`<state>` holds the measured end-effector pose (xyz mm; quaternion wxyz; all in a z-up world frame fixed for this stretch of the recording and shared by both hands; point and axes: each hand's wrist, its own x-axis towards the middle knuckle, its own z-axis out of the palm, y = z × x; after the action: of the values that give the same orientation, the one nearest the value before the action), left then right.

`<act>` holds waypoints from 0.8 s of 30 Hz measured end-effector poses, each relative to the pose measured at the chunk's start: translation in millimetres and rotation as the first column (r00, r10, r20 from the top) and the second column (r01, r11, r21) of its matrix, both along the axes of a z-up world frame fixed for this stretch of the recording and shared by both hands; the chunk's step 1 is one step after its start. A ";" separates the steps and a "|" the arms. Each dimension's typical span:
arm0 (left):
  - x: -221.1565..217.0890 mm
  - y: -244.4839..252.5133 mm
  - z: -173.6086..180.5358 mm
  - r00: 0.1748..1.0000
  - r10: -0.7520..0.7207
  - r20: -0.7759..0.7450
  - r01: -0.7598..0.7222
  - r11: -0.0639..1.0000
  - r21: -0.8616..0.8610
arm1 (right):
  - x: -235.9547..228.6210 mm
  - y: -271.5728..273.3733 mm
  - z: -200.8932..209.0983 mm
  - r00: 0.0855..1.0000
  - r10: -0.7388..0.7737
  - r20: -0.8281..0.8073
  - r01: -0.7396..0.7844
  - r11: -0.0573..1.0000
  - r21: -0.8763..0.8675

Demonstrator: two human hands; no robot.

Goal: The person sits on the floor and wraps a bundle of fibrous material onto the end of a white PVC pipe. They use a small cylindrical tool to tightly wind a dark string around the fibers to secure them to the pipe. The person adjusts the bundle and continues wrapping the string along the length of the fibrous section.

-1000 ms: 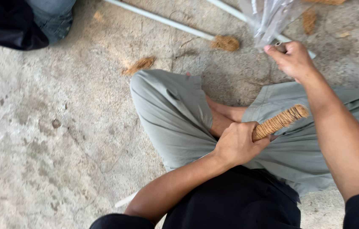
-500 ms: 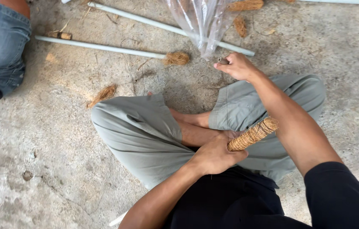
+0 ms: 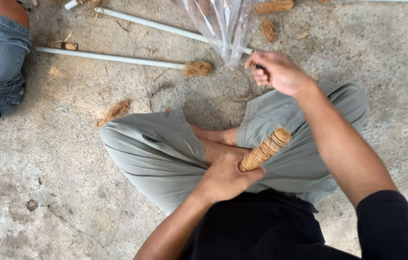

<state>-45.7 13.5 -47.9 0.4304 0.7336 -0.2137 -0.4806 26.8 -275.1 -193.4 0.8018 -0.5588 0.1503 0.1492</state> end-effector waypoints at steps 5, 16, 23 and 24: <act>6.6 9.3 13.8 0.991 0.113 0.075 -0.100 0.982 -0.161 | -21.7 -16.8 55.9 0.984 -0.063 0.165 0.035 0.986 0.165; 3.8 14.7 42.2 0.987 0.059 0.149 -0.051 0.997 -0.061 | -25.5 16.4 84.4 0.918 0.386 -0.089 -0.106 0.022 -0.994; 73.7 73.6 31.0 0.951 -0.247 -0.186 0.149 0.893 -0.426 | -94.8 86.7 104.6 0.383 0.826 -0.414 -0.457 -0.220 -0.862; 85.0 78.4 28.3 0.923 -0.277 -0.268 0.143 0.892 -0.429 | -104.0 94.8 107.8 0.328 0.844 -0.425 -0.554 -0.193 -0.810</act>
<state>39.3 92.0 -19.6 0.5453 0.5134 -0.3135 -0.5838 -77.2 -180.3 -85.5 0.1384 -0.8754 -0.2527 0.3881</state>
